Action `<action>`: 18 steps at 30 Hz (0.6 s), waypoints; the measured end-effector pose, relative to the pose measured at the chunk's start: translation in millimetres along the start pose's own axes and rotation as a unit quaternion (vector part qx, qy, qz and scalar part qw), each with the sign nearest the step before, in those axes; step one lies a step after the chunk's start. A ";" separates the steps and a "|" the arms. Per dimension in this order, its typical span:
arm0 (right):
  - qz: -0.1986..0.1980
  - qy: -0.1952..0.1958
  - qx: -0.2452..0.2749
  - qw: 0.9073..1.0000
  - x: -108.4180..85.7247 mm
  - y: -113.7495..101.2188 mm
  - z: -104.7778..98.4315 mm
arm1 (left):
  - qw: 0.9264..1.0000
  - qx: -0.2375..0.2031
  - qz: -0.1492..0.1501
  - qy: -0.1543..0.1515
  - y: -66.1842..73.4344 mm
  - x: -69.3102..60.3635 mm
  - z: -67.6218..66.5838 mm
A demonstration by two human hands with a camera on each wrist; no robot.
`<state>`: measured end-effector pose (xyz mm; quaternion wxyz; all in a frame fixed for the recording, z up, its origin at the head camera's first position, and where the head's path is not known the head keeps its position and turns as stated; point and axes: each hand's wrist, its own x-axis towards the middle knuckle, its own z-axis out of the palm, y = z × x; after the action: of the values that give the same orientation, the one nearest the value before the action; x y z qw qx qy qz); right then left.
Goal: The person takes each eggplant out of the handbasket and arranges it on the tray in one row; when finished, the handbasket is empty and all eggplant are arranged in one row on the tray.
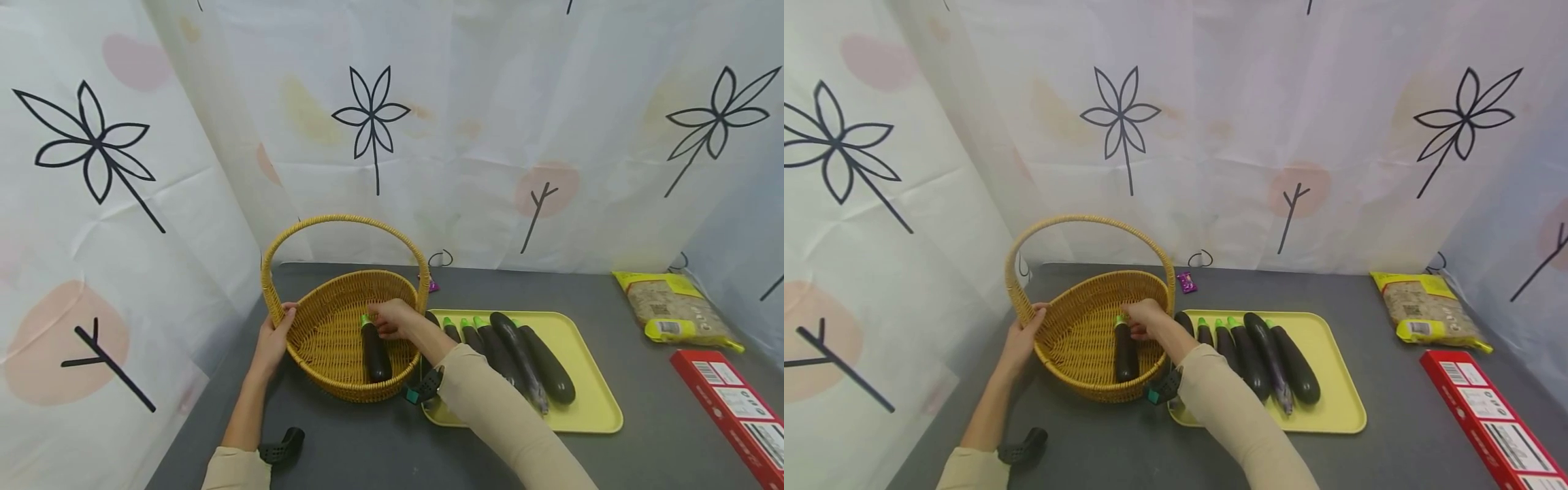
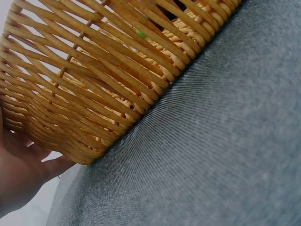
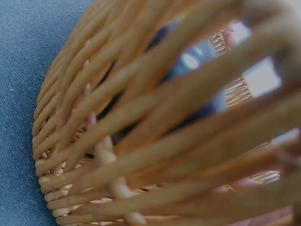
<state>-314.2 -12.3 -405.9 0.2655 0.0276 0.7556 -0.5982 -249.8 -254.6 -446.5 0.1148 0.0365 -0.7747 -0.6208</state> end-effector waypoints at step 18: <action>-0.020 -0.191 -0.082 0.978 3.2 6.5 -0.2 | 1.000 0.002 0.007 0.000 1.3 -0.6 0.6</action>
<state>-314.7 -11.1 -413.0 0.3942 -0.1237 0.7381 -0.5334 -249.2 -253.6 -445.4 0.1195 0.0314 -0.7760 -0.6185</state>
